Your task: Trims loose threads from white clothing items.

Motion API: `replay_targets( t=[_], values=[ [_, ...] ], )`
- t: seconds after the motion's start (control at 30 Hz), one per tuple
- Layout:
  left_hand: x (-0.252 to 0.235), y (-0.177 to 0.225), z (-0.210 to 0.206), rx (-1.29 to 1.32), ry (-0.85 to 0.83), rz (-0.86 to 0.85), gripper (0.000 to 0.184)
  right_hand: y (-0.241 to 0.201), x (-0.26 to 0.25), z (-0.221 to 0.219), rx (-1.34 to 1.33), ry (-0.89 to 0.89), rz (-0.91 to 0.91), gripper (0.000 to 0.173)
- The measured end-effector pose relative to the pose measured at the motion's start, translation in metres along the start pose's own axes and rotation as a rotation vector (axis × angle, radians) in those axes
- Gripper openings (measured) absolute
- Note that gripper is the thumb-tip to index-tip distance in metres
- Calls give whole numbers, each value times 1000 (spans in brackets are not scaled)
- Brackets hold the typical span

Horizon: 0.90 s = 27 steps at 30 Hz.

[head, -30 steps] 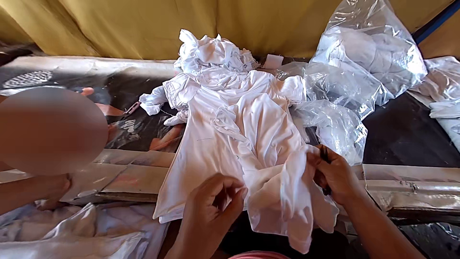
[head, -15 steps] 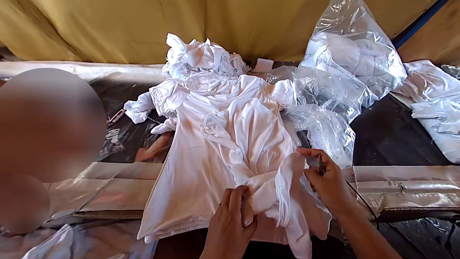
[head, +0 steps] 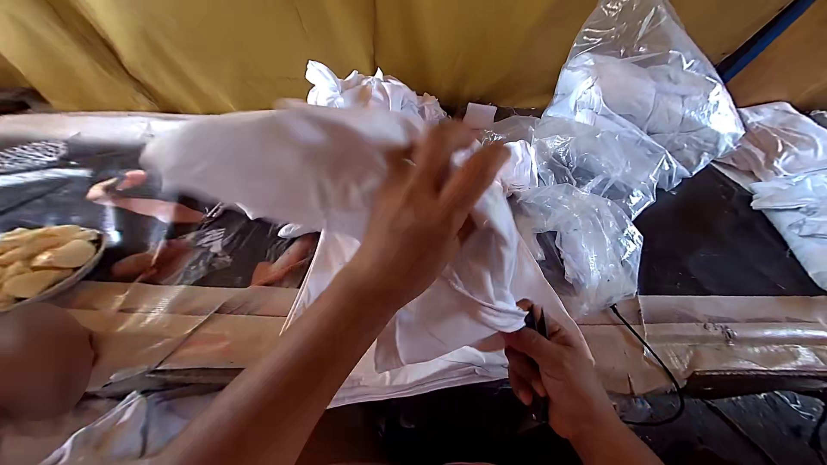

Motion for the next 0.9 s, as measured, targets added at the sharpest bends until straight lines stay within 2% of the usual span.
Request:
replay_targets(
  t=[0.03, 0.07, 0.1, 0.2, 0.3, 0.37, 0.43, 0.47, 0.5, 0.57, 0.63, 0.73, 0.8, 0.9],
  values=[
    [12, -6, -25, 66, -185, 46, 50, 9, 2, 14, 91, 72, -73, 6],
    [30, -12, -44, 109, -322, 91, 50, 16, 4, 26, 168, 116, -115, 10],
    [48, -15, -53, 129, -368, 126, 46, 20, 6, 38, 210, 150, -125, 14],
    [93, -18, -46, 171, -251, 294, 21, 23, 14, 61, 220, 229, -85, 17],
    [134, -19, -46, 239, -248, 462, 17, 17, 16, 69, 255, 239, 7, 25],
    [158, -18, -56, 278, -339, 582, 26, 15, 14, 69, 257, 240, 68, 23],
    [173, -13, -67, 290, -499, 703, 49, 13, 14, 66, 253, 238, 117, 19],
    [177, -9, -72, 294, -551, 736, 54, 11, 13, 63, 251, 233, 138, 17],
    [179, -6, -74, 294, -557, 743, 49, 10, 13, 61, 246, 222, 160, 16],
    [179, -4, -69, 322, -503, 760, 26, 6, 14, 57, 229, 199, 198, 15],
    [174, -4, -50, 350, -493, 814, 18, 1, 15, 56, 248, 182, 216, 14],
    [164, 2, -19, 89, -542, 673, 15, -6, 18, 50, 332, 104, 281, 16],
    [152, 13, -13, 31, -475, 547, 20, -8, 19, 40, 401, 24, 326, 16],
    [133, 35, -27, 243, -364, 487, 34, -12, 20, 25, 430, -79, 370, 15]
  ],
)
Point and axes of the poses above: each hand's wrist, its own x-axis away from the middle knuckle, its own z-axis out of the back of the hand, y = z × x, the point moved 7 cm from there along -x, towards the middle knuckle, and after that the axes turned 5 degrees about y, right-handed, at the moved point
